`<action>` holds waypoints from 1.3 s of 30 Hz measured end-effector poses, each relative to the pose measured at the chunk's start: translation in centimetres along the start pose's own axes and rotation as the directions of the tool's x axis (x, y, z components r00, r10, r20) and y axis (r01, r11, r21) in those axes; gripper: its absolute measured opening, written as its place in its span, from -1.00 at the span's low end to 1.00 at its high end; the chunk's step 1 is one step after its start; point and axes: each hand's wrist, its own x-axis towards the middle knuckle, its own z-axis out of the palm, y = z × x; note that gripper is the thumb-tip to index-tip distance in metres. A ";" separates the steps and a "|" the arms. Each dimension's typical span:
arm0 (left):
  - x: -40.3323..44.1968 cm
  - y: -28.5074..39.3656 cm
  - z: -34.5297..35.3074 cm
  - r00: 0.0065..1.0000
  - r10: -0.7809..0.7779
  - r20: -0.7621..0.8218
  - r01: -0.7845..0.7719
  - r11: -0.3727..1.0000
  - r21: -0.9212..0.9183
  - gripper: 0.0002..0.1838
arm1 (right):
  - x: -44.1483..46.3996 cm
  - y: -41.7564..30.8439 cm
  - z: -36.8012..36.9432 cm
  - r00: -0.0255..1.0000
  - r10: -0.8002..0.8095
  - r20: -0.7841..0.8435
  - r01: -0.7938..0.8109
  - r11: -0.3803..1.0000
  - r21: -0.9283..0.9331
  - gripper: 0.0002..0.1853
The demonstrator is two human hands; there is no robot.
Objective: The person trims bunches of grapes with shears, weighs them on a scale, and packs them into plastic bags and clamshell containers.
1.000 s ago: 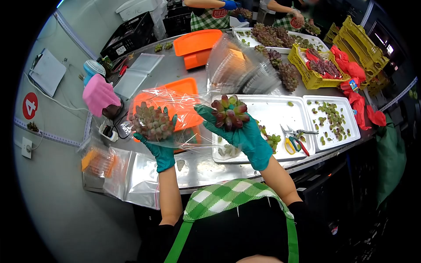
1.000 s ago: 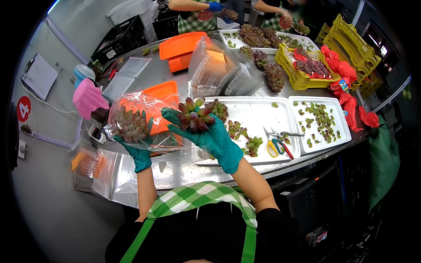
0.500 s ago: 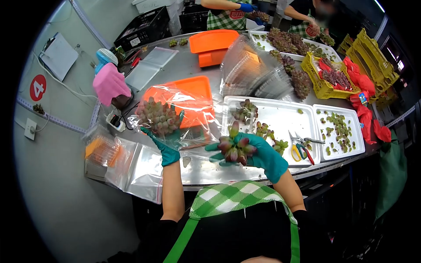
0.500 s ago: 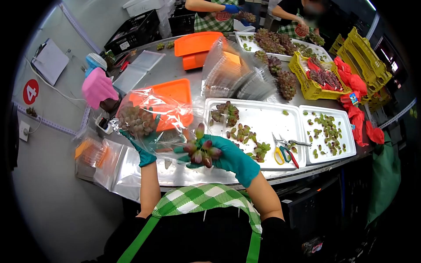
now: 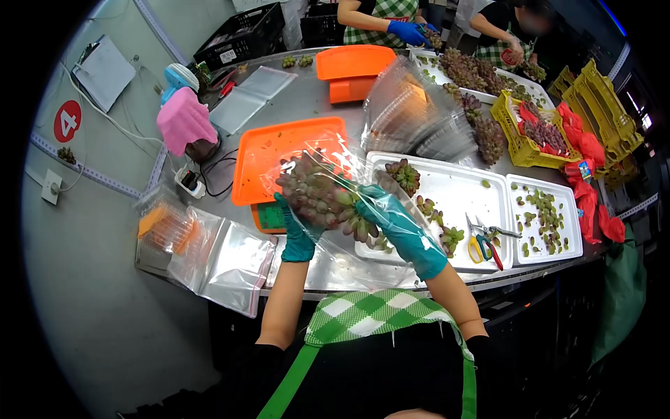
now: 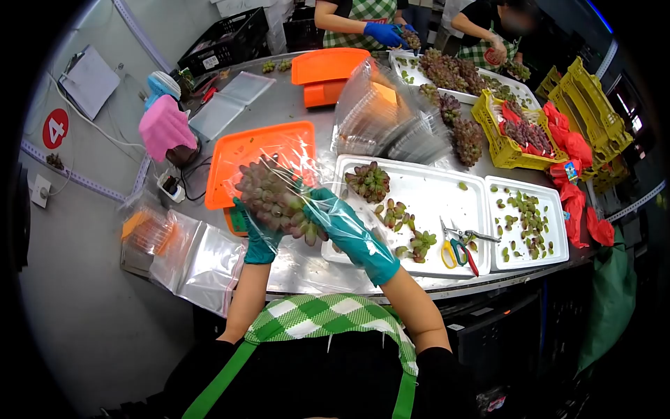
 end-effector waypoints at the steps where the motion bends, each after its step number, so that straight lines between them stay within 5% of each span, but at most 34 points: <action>1: -0.1 -0.2 -0.4 0.996 -0.078 0.046 0.090 0.896 -0.435 -0.13 | -0.1 -0.7 0.2 1.000 0.025 -0.005 -0.025 0.999 0.027 -0.67; 2: 0.2 -0.7 -0.8 0.999 -0.029 0.026 0.029 1.000 -0.007 -0.13 | -0.2 -1.5 0.5 0.995 0.034 -0.093 -0.034 0.999 0.009 -0.67; 3: 0.4 -1.6 -0.1 0.999 0.023 0.026 -0.032 0.906 0.423 -0.13 | -0.1 -1.9 0.7 0.982 0.044 -0.183 -0.046 0.999 -0.007 -0.66; 4: -0.4 -2.5 2.4 0.999 0.005 0.040 -0.023 0.882 0.470 -0.13 | 0.4 -0.4 -0.2 0.985 0.059 -0.160 -0.042 0.993 0.109 -0.64; 5: -0.6 -2.8 2.8 0.992 -0.056 0.117 0.003 0.912 0.411 -0.17 | 0.8 1.4 -1.7 0.989 -0.101 -0.111 0.106 0.994 0.034 -0.62; 6: -0.6 -3.0 3.0 0.974 -0.111 0.197 0.036 0.936 0.351 -0.22 | 1.6 2.1 -1.5 0.951 -0.213 -0.226 0.200 0.977 -0.079 -0.64; 10: -0.8 -4.5 4.2 0.892 -0.103 0.441 0.155 0.984 -0.083 -0.32 | 2.4 2.9 -2.1 0.840 -0.450 -0.303 0.253 0.819 -0.515 -0.67; 12: -1.0 -5.2 3.6 0.943 -0.030 0.331 0.056 0.996 -0.069 -0.34 | 2.5 2.6 -1.6 0.773 -0.560 -0.298 0.249 0.700 -0.670 -0.73; 14: -1.5 -5.7 1.4 0.992 0.126 0.024 -0.128 0.956 0.262 -0.35 | 3.0 2.1 -1.1 0.715 -0.658 -0.237 0.207 0.523 -0.827 -0.76; 16: -1.2 -5.6 0.9 0.996 0.030 0.089 -0.042 0.991 0.129 -0.35 | 3.3 1.5 -0.4 0.680 -0.715 -0.162 0.162 0.362 -0.918 -0.80; 17: -0.9 -5.6 0.5 0.992 -0.014 0.127 0.006 0.998 0.064 -0.35 | 3.2 1.1 0.0 0.708 -0.693 -0.136 0.186 0.368 -0.911 -0.81; 19: -0.4 -6.3 1.2 0.975 0.221 0.002 -0.206 0.908 0.365 -0.45 | 3.0 0.0 0.8 0.760 -0.645 -0.076 0.234 0.380 -0.895 -0.82; 20: -0.7 -6.2 1.8 0.968 0.242 0.065 -0.249 0.899 0.360 -0.47 | 2.3 -0.5 1.1 0.809 -0.585 -0.055 0.282 0.468 -0.837 -0.77; 22: -0.3 -5.9 3.6 0.929 0.365 0.055 -0.304 0.673 0.674 -0.54 | 1.1 -1.6 1.4 0.869 -0.495 -0.014 0.269 0.496 -0.826 -0.69; 24: 0.0 -5.3 2.2 0.927 0.373 0.045 -0.304 0.677 0.671 -0.51 | -0.1 -1.6 1.1 0.894 -0.441 0.075 0.316 0.504 -0.804 -0.51; 27: 0.4 -4.8 2.0 0.932 0.360 0.030 -0.298 0.718 0.629 -0.48 | -2.3 -2.2 1.7 0.895 -0.442 0.062 0.309 0.514 -0.800 -0.50; 30: 1.3 -3.9 2.5 0.947 0.320 0.021 -0.274 0.775 0.569 -0.45 | -6.1 -5.7 2.2 0.980 -0.183 0.082 0.178 0.607 -0.774 -0.48; 32: 1.8 -3.2 2.6 0.955 0.295 0.015 -0.258 0.809 0.528 -0.42 | -8.2 -8.0 1.0 0.974 -0.200 0.106 0.200 0.544 -0.815 -0.46; 33: 1.8 -3.0 2.8 0.958 0.286 0.016 -0.253 0.819 0.515 -0.41 | -8.9 -7.6 0.2 0.887 -0.461 0.038 0.340 0.594 -0.729 -0.51; 34: 1.8 -2.8 3.0 0.961 0.277 0.017 -0.247 0.827 0.506 -0.40 | -9.7 -7.6 0.3 0.739 -0.641 -0.210 0.390 0.660 -0.642 -0.58; 36: 1.7 -2.7 3.3 0.965 0.262 0.019 -0.237 0.836 0.495 -0.38 | -9.6 -7.0 -2.2 0.312 -0.852 -0.421 0.510 0.524 -0.682 -0.66; 37: 1.6 -2.8 3.4 0.967 0.255 0.020 -0.232 0.841 0.489 -0.37 | -9.2 -6.7 -3.4 0.242 -0.827 -0.507 0.466 0.558 -0.687 -0.63; 39: 1.3 -3.2 3.5 0.972 0.236 0.020 -0.216 0.848 0.483 -0.34 | -6.8 -4.0 -6.9 0.333 -0.747 -0.575 0.436 0.663 -0.608 -0.55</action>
